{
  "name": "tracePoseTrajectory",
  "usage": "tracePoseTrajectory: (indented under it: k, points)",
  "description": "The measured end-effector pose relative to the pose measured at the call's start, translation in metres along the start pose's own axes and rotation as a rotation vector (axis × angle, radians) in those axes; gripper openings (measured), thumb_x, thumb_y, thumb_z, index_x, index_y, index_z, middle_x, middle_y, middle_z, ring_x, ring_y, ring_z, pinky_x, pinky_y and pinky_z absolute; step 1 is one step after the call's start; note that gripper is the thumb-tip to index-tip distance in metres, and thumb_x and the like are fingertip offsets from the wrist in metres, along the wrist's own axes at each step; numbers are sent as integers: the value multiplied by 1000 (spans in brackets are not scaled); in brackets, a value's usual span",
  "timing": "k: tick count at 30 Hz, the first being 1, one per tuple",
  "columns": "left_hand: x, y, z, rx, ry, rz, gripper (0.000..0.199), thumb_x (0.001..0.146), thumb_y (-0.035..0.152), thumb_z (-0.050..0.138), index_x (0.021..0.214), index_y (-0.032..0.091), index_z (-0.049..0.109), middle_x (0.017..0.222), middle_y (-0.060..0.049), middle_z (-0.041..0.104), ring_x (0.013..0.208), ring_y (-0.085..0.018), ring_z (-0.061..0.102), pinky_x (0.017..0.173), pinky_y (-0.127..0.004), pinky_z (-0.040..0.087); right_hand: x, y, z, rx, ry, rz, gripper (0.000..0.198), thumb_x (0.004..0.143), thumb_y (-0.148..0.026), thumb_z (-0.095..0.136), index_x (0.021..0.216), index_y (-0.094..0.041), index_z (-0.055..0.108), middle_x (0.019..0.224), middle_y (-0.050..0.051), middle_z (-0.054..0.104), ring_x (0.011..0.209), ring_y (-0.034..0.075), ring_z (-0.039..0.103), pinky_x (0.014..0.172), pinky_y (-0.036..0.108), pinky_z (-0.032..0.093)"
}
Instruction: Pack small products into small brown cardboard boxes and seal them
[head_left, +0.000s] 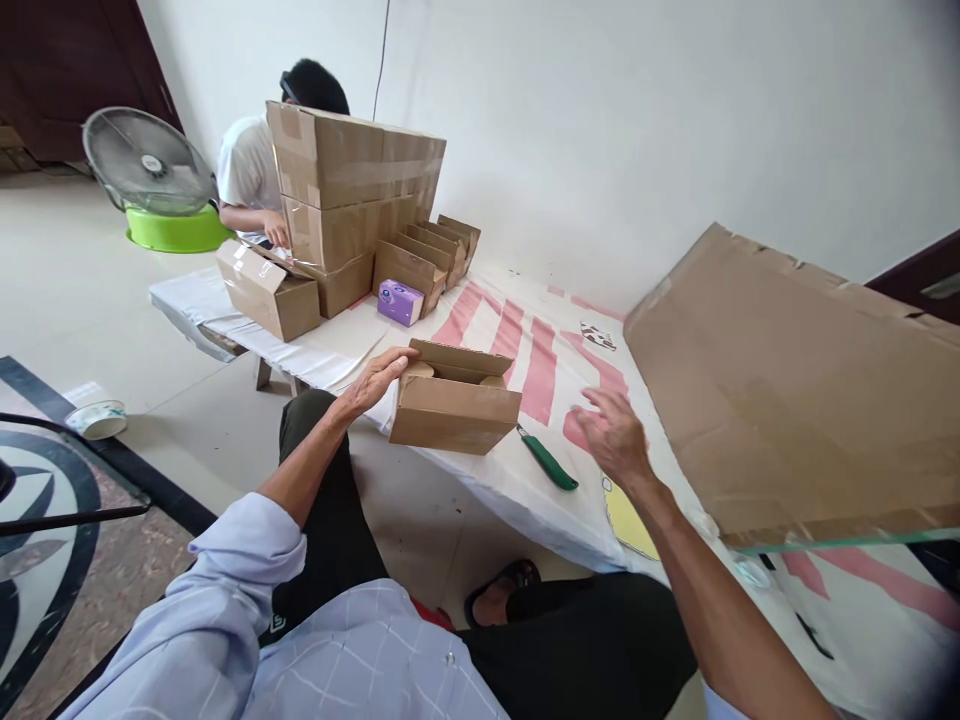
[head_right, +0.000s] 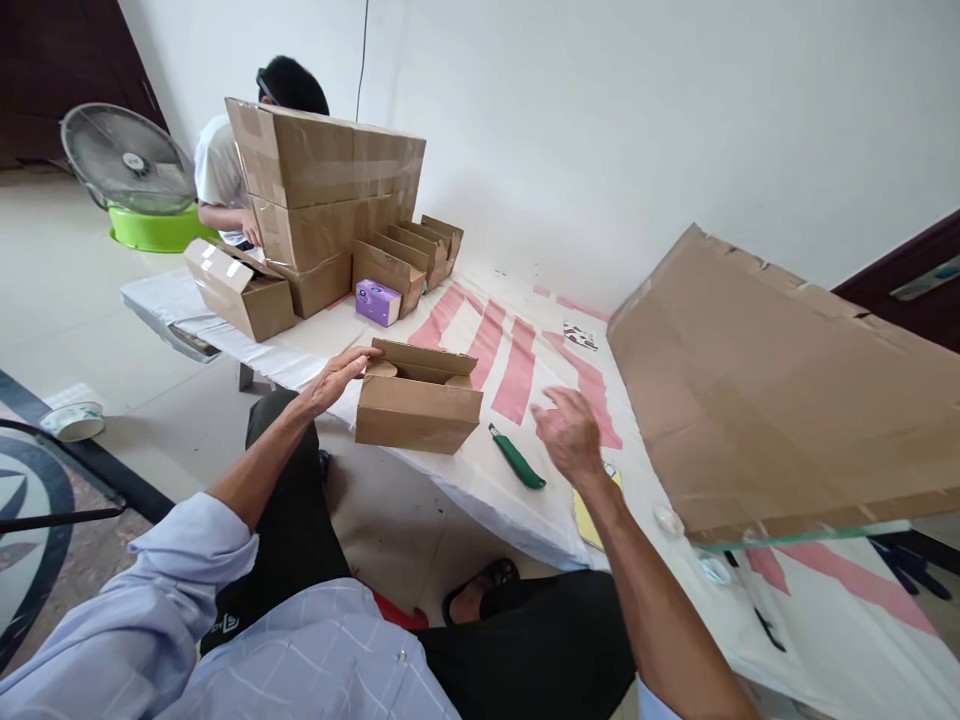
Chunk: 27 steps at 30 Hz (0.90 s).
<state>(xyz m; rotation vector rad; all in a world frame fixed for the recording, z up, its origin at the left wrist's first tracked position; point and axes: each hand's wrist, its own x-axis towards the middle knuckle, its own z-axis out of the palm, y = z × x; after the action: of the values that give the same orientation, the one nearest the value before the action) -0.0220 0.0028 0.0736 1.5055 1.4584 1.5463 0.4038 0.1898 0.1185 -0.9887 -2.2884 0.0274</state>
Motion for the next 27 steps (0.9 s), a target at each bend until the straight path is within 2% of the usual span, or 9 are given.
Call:
tracePoseTrajectory:
  k: [3,6,8,11,15,18,21,24,27]
  points:
    - [2,-2,-1,14,0,25,63,100,65,56,137,17,73,144,-15,71,136,-36,62,121,-51,46,32,-73,24,106,-127,-265,47,102,-55,60,131,-22,77,133,17,76,127,36,69,114,56,55]
    - [3,-3,-3,22,-24,53,59,101,60,56,138,16,73,144,-16,71,136,-34,63,123,-49,45,41,-110,34,152,-256,-355,42,102,-54,65,128,-25,78,125,14,80,119,35,73,106,53,59]
    - [3,-5,-4,25,-42,77,55,102,56,56,137,17,73,145,-15,70,138,-34,61,124,-47,44,37,-119,33,159,-264,-375,35,102,-50,68,126,-26,78,118,12,81,110,33,75,98,50,62]
    - [3,-9,-5,33,-48,108,53,103,54,55,138,19,73,145,-13,70,137,-32,62,123,-47,46,21,-122,24,162,-166,-443,18,105,-32,65,117,-25,77,104,8,80,96,28,76,87,43,62]
    - [1,-13,-3,41,-41,101,57,101,56,59,143,19,69,142,-13,69,132,-32,63,109,-44,54,-13,-128,16,57,-52,-607,16,105,-15,63,104,-23,76,99,8,80,96,26,75,88,40,60]
    - [-2,-8,-2,47,-57,57,67,93,60,72,147,21,65,150,-14,64,135,-33,62,104,-43,57,-37,-135,17,-71,-58,-661,14,104,-15,66,106,-22,77,104,11,81,96,27,74,87,41,60]
    - [-4,2,3,136,-58,19,89,79,62,87,152,20,59,156,-16,59,140,-37,59,112,-49,55,-45,-141,19,-102,-80,-643,11,105,-21,66,106,-21,78,107,12,81,99,28,74,87,42,61]
    - [-2,11,14,283,-23,17,105,66,58,98,153,17,55,153,-20,58,144,-41,55,123,-57,47,-38,-145,23,-42,-119,-587,21,109,-20,58,102,-22,78,108,11,81,102,26,75,91,41,61]
    - [-1,16,29,404,33,7,109,61,49,101,154,19,52,150,-18,57,146,-43,52,125,-60,45,-23,-149,28,-22,-193,-543,25,110,-23,54,114,-22,79,121,12,81,112,27,75,98,43,61]
